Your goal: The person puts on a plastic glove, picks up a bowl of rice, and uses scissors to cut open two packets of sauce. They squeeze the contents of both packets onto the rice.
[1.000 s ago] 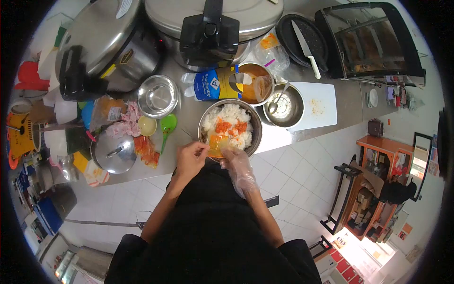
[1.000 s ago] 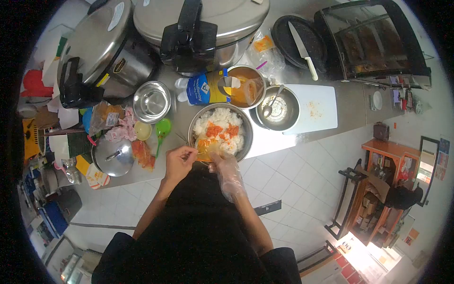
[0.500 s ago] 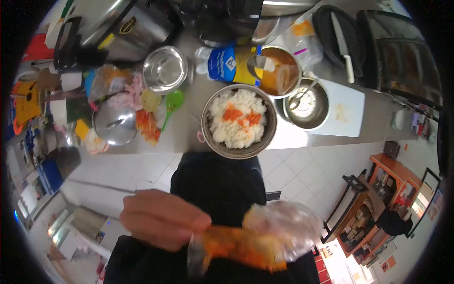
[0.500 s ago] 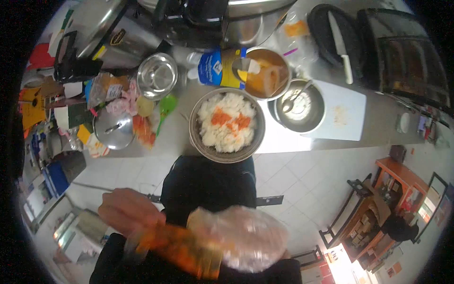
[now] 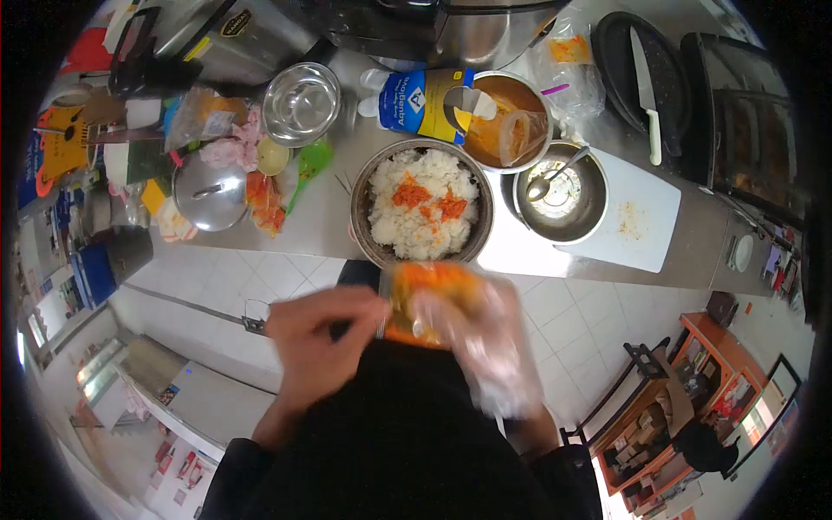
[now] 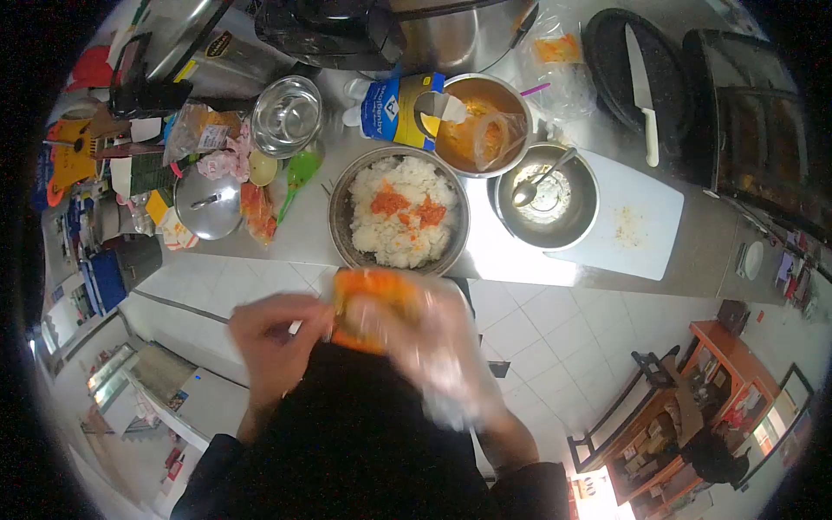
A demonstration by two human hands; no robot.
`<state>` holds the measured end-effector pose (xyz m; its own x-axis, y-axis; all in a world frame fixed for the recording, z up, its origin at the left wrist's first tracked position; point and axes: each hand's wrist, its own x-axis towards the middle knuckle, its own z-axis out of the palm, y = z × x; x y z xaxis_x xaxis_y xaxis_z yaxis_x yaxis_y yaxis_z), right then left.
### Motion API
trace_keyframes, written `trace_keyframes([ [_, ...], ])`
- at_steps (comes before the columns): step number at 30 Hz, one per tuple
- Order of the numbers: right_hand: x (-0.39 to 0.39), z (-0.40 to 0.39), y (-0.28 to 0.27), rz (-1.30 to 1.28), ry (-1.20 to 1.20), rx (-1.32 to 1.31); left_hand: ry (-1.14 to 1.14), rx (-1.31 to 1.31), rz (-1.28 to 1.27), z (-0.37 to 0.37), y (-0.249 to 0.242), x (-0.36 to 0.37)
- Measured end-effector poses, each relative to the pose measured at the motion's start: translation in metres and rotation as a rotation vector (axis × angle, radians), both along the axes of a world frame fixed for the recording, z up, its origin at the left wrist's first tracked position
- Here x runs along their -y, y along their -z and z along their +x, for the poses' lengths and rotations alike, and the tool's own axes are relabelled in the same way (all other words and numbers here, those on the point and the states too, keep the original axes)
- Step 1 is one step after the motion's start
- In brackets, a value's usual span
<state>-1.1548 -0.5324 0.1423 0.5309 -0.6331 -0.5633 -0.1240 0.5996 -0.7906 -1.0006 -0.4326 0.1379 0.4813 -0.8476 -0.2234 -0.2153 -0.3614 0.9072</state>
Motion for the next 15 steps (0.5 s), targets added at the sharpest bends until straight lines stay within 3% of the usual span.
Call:
trace_keyframes([
  [4, -0.015, 0.009, 0.118, 0.227, -0.008, -0.050, -0.094, -0.067, 0.065, -0.009, 0.095, -0.009],
  [7, -0.036, 0.012, 0.174, 0.360, 0.085, -0.050, -0.075, 0.021, 0.058, -0.012, 0.118, -0.012],
  [9, -0.056, 0.007, 0.219, -0.125, -0.005, -0.120, -0.042, 0.090, 0.059, -0.012, 0.125, -0.014],
  [13, -0.047, 0.000, 0.206, -0.196, -0.153, -0.201, -0.126, 0.043, 0.111, -0.007, 0.142, -0.016],
  [15, -0.022, 0.002, 0.145, 0.560, 0.087, 0.015, -0.153, 0.012, 0.113, -0.007, 0.146, -0.017],
])
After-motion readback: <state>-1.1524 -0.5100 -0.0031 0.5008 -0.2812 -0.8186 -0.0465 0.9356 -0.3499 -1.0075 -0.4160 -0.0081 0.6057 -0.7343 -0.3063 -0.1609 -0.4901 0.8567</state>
